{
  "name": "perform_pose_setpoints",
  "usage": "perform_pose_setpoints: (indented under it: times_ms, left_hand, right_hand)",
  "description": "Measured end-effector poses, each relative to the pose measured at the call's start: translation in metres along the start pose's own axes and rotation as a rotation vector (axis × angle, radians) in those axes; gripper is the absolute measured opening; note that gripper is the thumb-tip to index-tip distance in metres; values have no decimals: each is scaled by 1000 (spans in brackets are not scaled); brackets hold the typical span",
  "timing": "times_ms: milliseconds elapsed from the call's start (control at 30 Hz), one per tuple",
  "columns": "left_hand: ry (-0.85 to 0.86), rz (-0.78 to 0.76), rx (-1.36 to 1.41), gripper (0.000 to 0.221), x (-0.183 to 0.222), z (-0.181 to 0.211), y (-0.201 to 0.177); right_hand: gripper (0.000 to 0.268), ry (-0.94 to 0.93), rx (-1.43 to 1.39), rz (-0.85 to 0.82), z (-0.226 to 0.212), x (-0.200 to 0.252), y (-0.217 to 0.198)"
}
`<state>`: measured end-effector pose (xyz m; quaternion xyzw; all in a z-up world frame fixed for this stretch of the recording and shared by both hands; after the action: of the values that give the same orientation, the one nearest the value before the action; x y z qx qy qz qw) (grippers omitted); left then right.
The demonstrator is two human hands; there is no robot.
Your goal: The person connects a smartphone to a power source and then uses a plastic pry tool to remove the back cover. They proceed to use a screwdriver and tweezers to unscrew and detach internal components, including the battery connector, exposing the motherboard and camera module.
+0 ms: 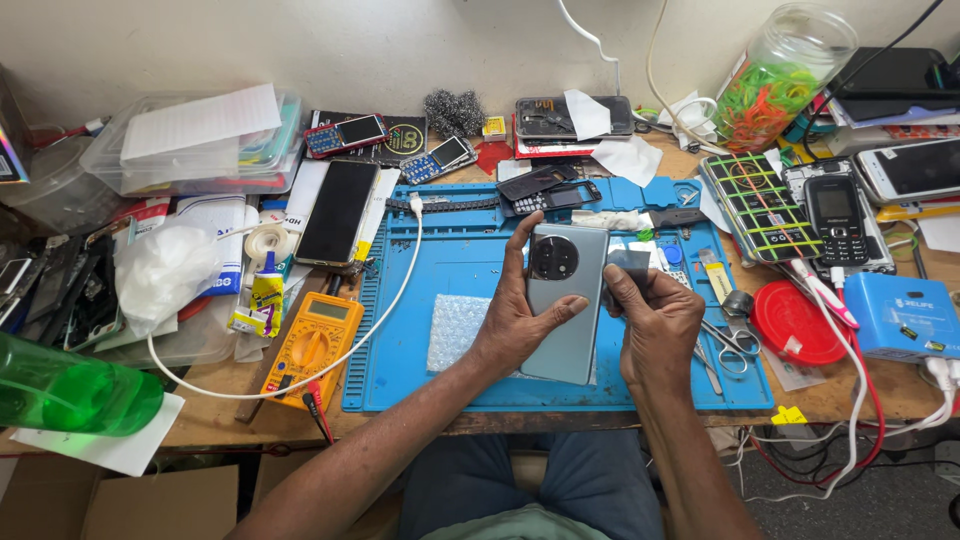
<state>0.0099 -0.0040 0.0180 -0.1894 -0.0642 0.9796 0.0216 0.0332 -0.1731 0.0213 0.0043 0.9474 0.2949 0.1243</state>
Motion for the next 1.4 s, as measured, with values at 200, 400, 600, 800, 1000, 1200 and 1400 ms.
perform_pose_setpoints:
  times_ms: [200, 400, 600, 800, 1000, 1200, 1400]
  left_hand:
    - [8, -26, -28, 104, -1, 0, 2]
    - [18, -32, -39, 105, -1, -3, 2]
    - [11, -46, -12, 106, -2, -4, 3]
    - [19, -56, -20, 106, -1, -5, 4]
    - [52, -55, -27, 106, -3, -7, 3]
    - [47, -62, -62, 107, -2, -7, 3]
    - [56, -76, -70, 106, -2, -5, 3]
  right_hand:
    - [7, -40, 24, 39, -1, -6, 1]
    - [7, -71, 29, 55, 2, -6, -2]
    - [8, -100, -9, 67, 3, -7, 2]
    - [10, -123, -19, 89, 1, -10, 7]
    - [10, -185, 18, 80, 0, -11, 10]
    - [10, -184, 51, 94, -2, -14, 10]
    - [9, -201, 62, 34, -5, -17, 8]
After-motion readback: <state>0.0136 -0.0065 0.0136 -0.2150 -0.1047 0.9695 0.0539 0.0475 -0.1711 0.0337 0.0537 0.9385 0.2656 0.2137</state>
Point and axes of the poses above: each hand's wrist, its own x-axis away from the middle knuckle, its own y-axis out of the palm, z = x × y, the point moved 3 cm from there along -x, towards the middle knuckle, and after that the axes turned 10 degrees about -x, right-handed, at the moved point
